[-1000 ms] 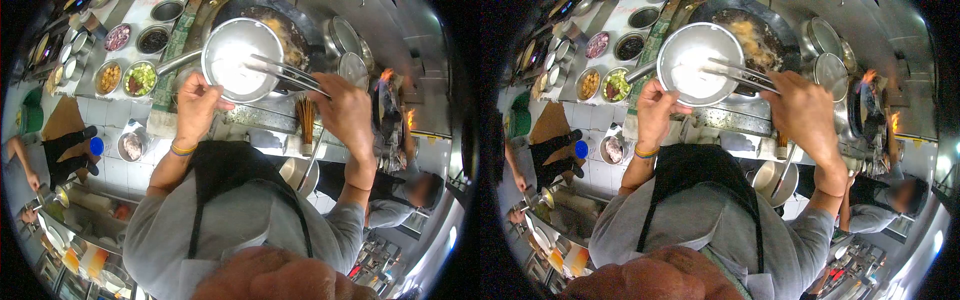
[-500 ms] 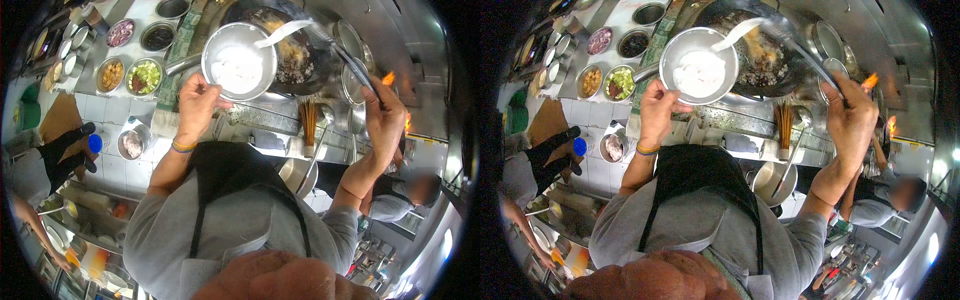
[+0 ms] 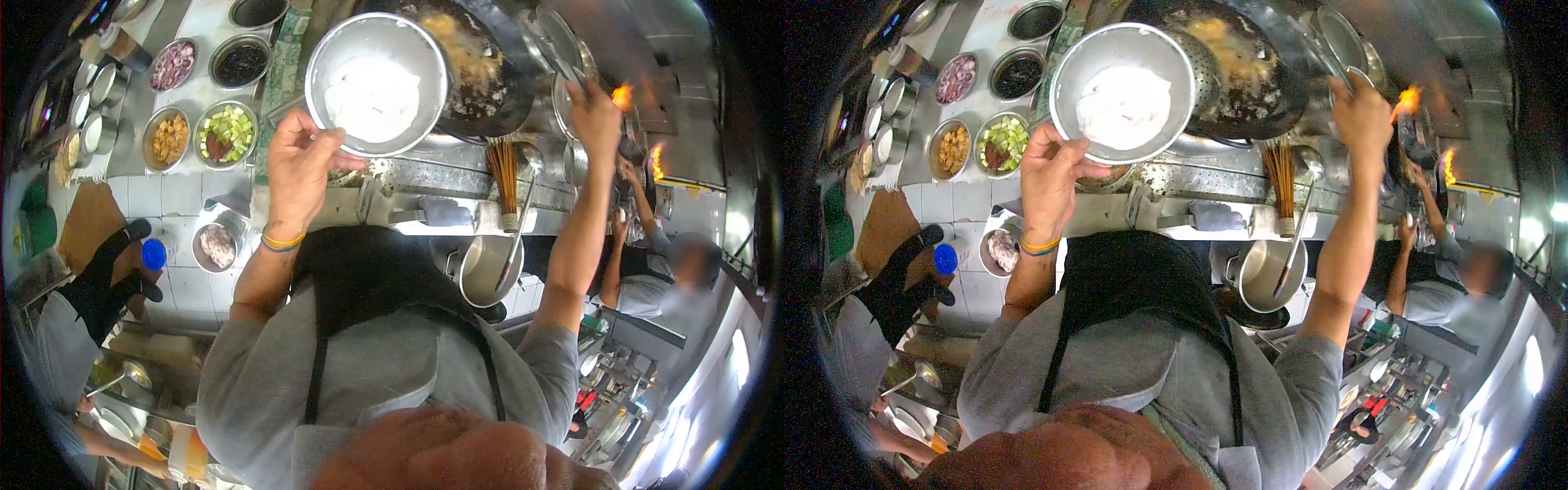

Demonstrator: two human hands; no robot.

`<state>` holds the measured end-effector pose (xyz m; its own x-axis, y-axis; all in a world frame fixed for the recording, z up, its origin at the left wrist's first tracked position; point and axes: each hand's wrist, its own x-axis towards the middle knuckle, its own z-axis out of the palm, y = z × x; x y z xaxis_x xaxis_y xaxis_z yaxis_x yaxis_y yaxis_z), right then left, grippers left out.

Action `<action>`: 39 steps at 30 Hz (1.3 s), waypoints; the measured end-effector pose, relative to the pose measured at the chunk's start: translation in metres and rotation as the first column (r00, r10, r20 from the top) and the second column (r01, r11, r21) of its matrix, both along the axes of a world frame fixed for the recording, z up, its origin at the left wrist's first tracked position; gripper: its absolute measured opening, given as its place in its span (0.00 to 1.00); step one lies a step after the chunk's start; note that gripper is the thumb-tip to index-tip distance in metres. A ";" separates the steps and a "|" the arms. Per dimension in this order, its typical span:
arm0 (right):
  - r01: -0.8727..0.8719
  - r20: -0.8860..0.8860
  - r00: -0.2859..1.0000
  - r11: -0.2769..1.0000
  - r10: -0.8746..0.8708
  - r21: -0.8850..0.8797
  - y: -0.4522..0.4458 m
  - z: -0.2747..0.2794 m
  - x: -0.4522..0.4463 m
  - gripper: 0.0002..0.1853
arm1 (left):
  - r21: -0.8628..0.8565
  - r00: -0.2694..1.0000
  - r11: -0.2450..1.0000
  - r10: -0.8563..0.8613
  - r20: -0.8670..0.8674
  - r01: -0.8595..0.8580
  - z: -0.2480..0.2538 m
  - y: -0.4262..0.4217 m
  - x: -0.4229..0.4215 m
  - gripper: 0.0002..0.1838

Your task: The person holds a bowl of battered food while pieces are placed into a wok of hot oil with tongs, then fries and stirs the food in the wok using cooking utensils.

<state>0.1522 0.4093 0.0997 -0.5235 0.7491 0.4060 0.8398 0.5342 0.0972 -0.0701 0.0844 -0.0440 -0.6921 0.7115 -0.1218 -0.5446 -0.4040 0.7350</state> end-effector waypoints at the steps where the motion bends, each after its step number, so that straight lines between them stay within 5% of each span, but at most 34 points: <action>1: -0.025 -0.023 0.999 0.998 0.024 -0.062 -0.021 0.016 -0.002 0.24 | 0.002 1.000 1.000 -0.007 -0.002 0.007 0.000 -0.001 -0.002 0.07; 4: -0.171 -0.093 0.984 0.961 0.154 -0.216 -0.087 0.063 -0.009 0.19 | 0.006 0.999 1.000 -0.017 -0.033 0.017 0.004 0.002 -0.002 0.07; 7: -0.478 -0.115 0.877 0.828 0.466 -0.294 -0.123 0.080 -0.008 0.16 | 0.022 0.999 0.999 -0.032 -0.044 0.033 0.005 0.008 0.003 0.08; 15: -0.617 0.099 0.752 0.748 0.652 -0.243 -0.167 0.060 -0.035 0.13 | 0.060 0.997 0.997 -0.034 -0.073 0.039 0.015 0.008 0.027 0.09; 29: -0.639 0.081 0.710 0.688 0.699 -0.344 -0.180 0.043 -0.056 0.15 | 0.079 0.993 0.996 0.058 -0.098 -0.050 0.006 -0.003 0.022 0.07; 36: -0.610 -0.170 0.792 0.764 0.586 -0.209 -0.175 0.084 -0.042 0.13 | 0.028 0.998 0.999 0.047 -0.037 -0.046 -0.008 -0.003 0.009 0.07; 39: -0.560 -0.098 0.823 0.828 0.559 0.026 -0.155 0.100 -0.043 0.14 | -0.017 0.999 0.999 0.044 0.012 -0.044 -0.013 -0.005 0.004 0.08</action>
